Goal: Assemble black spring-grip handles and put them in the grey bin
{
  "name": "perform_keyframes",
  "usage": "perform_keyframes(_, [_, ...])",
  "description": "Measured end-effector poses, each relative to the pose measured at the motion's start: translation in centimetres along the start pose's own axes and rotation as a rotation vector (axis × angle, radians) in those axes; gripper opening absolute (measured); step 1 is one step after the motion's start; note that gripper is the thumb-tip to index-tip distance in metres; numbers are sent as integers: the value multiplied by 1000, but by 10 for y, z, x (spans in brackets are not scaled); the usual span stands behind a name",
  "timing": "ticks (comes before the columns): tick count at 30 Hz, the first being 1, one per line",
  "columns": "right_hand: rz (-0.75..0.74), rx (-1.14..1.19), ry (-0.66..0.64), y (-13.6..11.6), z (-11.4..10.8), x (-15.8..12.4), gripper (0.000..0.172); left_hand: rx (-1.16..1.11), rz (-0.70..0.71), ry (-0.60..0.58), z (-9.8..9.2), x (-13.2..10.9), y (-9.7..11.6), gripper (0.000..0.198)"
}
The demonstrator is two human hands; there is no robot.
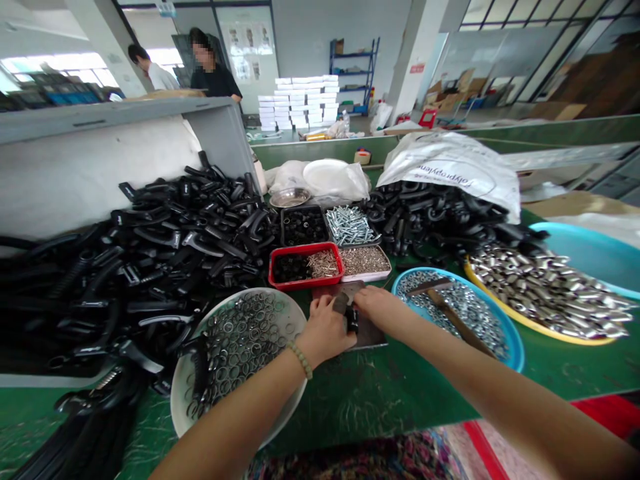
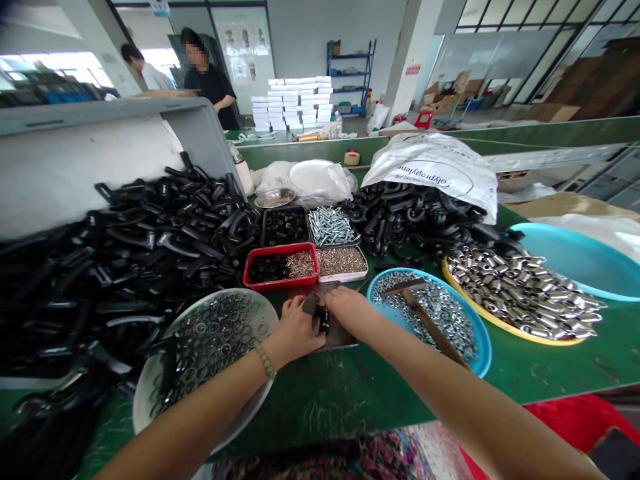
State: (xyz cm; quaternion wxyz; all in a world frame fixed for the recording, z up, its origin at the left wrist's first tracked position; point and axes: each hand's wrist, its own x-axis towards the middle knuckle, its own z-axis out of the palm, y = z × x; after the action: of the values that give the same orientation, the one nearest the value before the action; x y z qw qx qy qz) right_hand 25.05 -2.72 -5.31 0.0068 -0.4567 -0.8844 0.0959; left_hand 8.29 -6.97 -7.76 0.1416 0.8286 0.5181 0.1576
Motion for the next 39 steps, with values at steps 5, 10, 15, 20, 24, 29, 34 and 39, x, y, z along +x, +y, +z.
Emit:
perform_keyframes(5, [-20, -38, 6, 3, 2, 0, 23, 12, -5, -13, -1, 0, 0, 53])
perform_keyframes(10, [-40, -87, 8, 1, -1, 0, 22, 28, 8, 0, -2, -1, 0, 51])
perform_keyframes(15, [-78, -153, 1, -10, 1, 2, 19, 32, 6, 0, -4, -1, 2, 52])
perform_keyframes(20, [-24, -238, 154, 4, 5, -27, 34, 70, -10, -25, -5, -1, 4, 44])
perform_keyframes(24, [542, -396, 322, 56, 1, -82, 52, 80, 18, -25, -5, 0, 3, 37])
perform_keyframes(29, [715, -304, 75, 90, 4, -118, 38, 53, -9, -25, -7, 0, 4, 40])
perform_keyframes(34, [592, 135, 131, 25, -14, -99, 39, 37, 9, -38, -6, 0, 2, 34])
perform_keyframes(39, [296, 368, 205, -27, -34, -77, 37, -25, -33, -6, -3, 1, 0, 60])
